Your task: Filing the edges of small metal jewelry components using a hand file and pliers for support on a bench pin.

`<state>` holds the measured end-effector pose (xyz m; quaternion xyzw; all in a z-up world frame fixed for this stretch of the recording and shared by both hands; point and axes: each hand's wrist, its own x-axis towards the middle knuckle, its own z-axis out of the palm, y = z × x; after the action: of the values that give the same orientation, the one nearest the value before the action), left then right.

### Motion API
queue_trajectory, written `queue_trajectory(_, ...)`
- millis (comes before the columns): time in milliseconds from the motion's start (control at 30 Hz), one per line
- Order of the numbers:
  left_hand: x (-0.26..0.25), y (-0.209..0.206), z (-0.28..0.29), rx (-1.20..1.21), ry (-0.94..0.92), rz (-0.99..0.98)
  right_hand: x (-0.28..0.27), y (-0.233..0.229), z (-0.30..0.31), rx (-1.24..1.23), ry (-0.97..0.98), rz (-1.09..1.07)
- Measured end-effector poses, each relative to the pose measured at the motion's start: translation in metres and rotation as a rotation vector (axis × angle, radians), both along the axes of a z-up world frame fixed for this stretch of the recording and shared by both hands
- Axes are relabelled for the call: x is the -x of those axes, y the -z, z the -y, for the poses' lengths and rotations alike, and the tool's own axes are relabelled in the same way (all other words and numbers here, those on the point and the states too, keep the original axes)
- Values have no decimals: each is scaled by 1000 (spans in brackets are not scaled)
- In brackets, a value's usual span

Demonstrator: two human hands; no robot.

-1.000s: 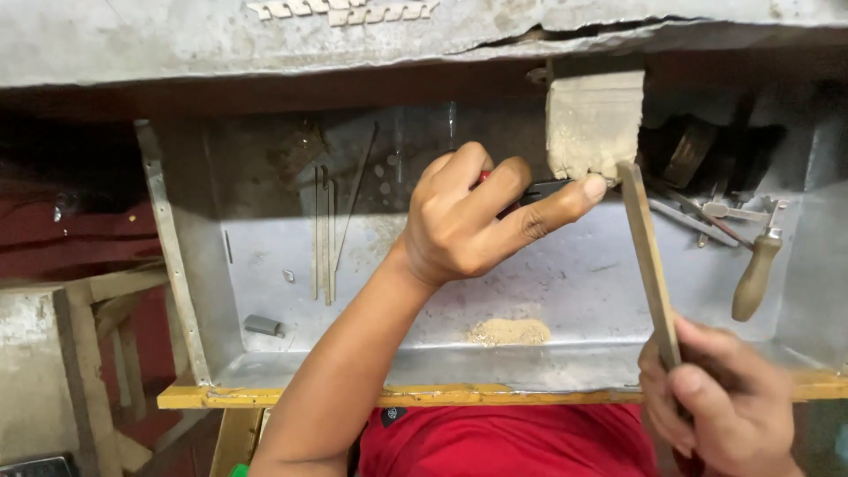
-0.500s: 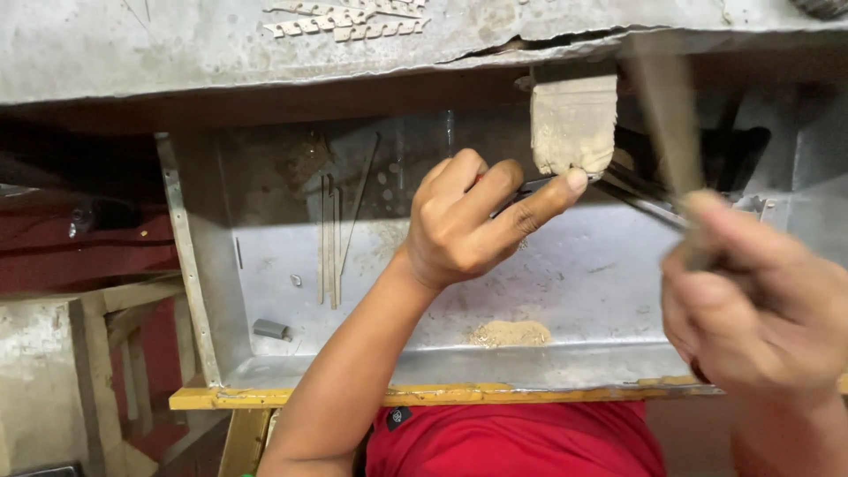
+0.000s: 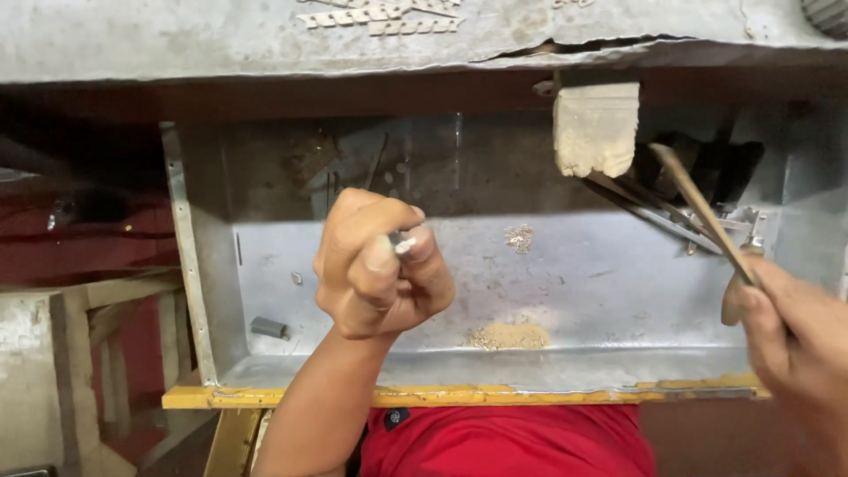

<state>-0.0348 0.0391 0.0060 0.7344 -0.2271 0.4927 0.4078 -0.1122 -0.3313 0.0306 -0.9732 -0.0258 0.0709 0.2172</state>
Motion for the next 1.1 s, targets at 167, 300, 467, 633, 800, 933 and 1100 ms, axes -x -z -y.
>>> queue_trajectory(167,2,-4,0,25,4,22,-6,-12,9,151,-294,281)
queue_trajectory(300,8,-3,1,16,54,31,-5,-15,4,148,-324,338)
queue_trajectory(467,10,0,21,30,252,-58,-7,-40,-33,-80,51,62)
queue_trajectory(633,33,12,54,-14,562,-290,22,-25,-53,-364,236,118)
queue_trajectory(800,44,14,62,-85,644,-323,-6,-37,-109,-543,-93,437)
queue_trajectory(933,40,-2,56,58,580,-290,-24,-51,-131,-722,-73,421)
queue_trajectory(1100,35,-6,56,201,370,-279,-78,-85,-148,-413,-243,595)
